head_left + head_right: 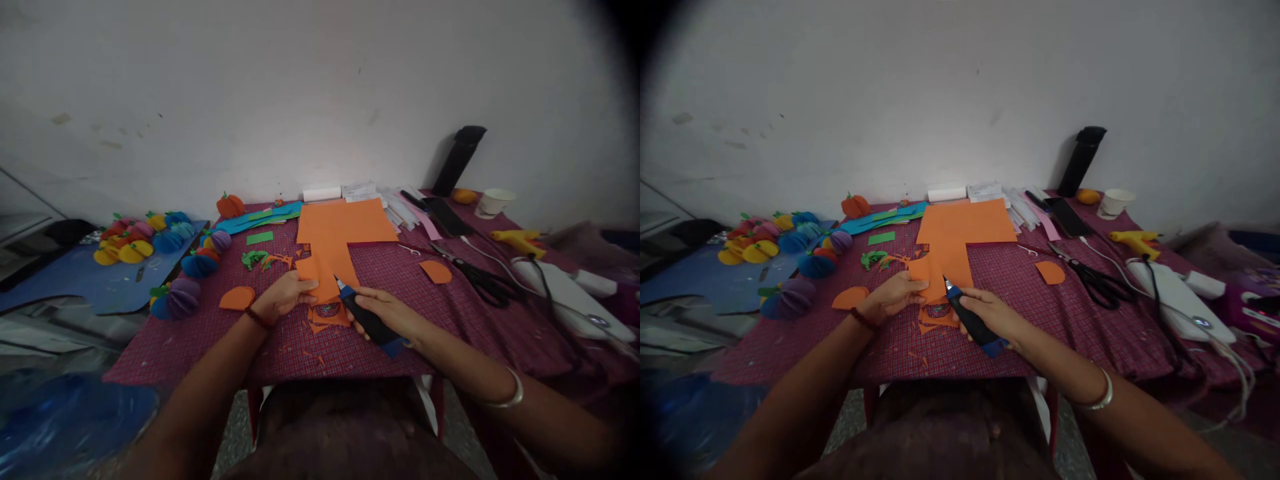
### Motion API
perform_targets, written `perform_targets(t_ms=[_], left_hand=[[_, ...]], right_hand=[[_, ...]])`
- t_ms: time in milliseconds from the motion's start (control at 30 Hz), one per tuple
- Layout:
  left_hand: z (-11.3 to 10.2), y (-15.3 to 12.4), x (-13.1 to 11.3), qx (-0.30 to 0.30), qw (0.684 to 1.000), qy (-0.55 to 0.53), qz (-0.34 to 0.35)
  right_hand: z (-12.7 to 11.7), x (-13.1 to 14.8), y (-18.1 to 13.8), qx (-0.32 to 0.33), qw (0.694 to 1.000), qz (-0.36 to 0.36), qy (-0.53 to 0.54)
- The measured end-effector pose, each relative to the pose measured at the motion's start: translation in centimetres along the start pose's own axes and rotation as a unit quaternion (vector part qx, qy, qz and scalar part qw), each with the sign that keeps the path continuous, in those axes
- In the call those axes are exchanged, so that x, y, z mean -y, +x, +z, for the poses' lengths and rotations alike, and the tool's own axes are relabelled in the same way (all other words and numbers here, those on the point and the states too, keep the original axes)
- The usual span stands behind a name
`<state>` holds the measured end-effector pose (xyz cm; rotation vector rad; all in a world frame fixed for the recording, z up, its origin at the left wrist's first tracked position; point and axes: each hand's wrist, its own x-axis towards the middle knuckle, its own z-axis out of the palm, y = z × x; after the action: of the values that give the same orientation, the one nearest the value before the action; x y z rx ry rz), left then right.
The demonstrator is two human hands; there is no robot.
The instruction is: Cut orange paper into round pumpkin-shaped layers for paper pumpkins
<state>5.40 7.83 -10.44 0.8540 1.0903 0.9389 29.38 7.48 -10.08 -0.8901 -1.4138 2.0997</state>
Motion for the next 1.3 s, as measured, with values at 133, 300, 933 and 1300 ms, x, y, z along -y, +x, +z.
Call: perform_targets(t_ms=[133, 300, 933, 1300], left_hand=[[0.4, -0.2, -0.3, -0.046, 0.999, -0.012, 0.026], [1.0, -0.5, -0.3, -0.077, 0.996, 0.010, 0.049], [1.4, -0.4, 0.2, -0.034, 0.999, 0.012, 0.014], [0.6, -0.1, 0.0, -0.044, 0.999, 0.012, 0.008]], right_hand=[[0.2, 0.2, -0.1, -0.008, 1.000, -0.012, 0.007], [0.4, 0.2, -0.1, -0.011, 1.000, -0.006, 0.002], [0.3, -0.2, 0.3, -0.037, 0.999, -0.003, 0.003], [0.3, -0.2, 0.2, -0.048, 0.999, -0.012, 0.017]])
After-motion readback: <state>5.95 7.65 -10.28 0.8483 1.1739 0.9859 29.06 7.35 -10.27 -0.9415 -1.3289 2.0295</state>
